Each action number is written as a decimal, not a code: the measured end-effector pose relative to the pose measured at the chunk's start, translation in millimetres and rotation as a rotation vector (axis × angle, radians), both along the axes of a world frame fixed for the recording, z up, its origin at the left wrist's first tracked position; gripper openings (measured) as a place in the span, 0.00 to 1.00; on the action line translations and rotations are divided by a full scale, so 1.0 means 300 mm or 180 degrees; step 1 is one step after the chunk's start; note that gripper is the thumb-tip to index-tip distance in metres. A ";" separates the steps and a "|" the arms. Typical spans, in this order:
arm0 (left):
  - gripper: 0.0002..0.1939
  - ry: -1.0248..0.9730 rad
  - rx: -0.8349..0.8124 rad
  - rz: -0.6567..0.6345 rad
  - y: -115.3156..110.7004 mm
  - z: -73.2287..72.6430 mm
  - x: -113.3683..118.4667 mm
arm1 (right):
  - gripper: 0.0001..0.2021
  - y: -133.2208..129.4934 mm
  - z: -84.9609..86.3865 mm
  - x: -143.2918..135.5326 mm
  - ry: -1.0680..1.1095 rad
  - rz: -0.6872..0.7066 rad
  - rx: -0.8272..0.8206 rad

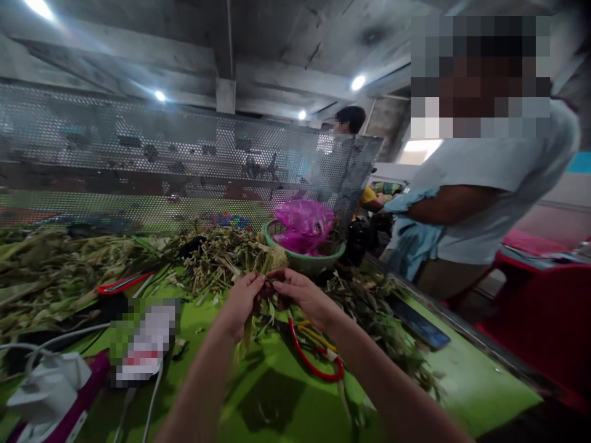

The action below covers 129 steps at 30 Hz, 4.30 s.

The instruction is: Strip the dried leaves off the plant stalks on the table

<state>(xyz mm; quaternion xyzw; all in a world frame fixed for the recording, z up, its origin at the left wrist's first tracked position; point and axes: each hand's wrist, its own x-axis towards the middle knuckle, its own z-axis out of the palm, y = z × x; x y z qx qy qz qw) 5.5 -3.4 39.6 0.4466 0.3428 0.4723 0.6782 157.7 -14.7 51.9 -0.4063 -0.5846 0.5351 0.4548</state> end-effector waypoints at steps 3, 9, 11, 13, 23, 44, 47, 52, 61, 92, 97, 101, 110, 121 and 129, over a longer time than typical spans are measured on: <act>0.17 0.0186 0.0089 -0.0140 0.007 -0.009 0.003 | 0.14 0.002 -0.026 0.017 -0.0117 -0.0236 -0.0041; 0.16 0.0332 0.0166 -0.0543 0.003 -0.013 0.007 | 0.15 -0.008 -0.012 0.045 0.0024 -0.0636 0.0157; 0.16 0.0302 0.0106 -0.0698 -0.005 -0.011 0.009 | 0.17 -0.012 -0.007 0.045 0.0217 -0.0605 0.0076; 0.15 0.0347 0.0056 -0.0777 -0.012 -0.012 0.012 | 0.18 -0.013 -0.007 0.042 0.0350 -0.0642 -0.0013; 0.14 0.0541 0.0193 -0.0743 -0.005 -0.016 0.003 | 0.14 -0.002 -0.011 0.082 -0.0658 -0.0615 0.0588; 0.12 0.0988 0.1204 -0.1331 -0.027 0.016 -0.025 | 0.12 0.026 0.035 0.178 -0.1468 -0.0100 0.0991; 0.13 0.0676 0.0764 -0.0576 0.005 -0.009 -0.022 | 0.13 0.014 0.005 0.142 -0.1410 -0.0255 0.1133; 0.11 0.1817 0.1357 0.0348 0.034 -0.035 -0.003 | 0.09 -0.047 0.003 0.061 -0.2173 -0.0273 0.1912; 0.15 0.3360 0.2495 -0.0018 -0.040 -0.014 0.016 | 0.08 -0.037 0.025 0.102 -0.2525 -0.0249 0.2414; 0.12 0.3579 0.2543 0.0494 -0.012 -0.033 0.005 | 0.11 -0.043 -0.029 0.072 -0.2782 -0.0483 0.2558; 0.09 0.2381 0.2379 -0.0807 -0.012 -0.007 -0.014 | 0.10 0.015 -0.001 0.145 -0.1888 -0.0233 0.1664; 0.12 0.1308 0.1628 -0.0537 0.008 -0.007 -0.021 | 0.12 0.029 -0.015 0.143 -0.1310 -0.0271 0.1259; 0.09 0.1419 0.1395 0.0457 0.044 -0.049 0.001 | 0.13 -0.069 0.013 0.025 -0.1570 -0.0228 0.2260; 0.10 0.1402 0.1504 0.0510 0.045 -0.093 0.046 | 0.15 -0.079 -0.056 -0.058 -0.1545 -0.0280 0.1945; 0.09 0.1885 0.1497 0.0643 0.041 -0.092 0.060 | 0.14 -0.097 -0.068 -0.077 -0.2084 -0.0431 0.2442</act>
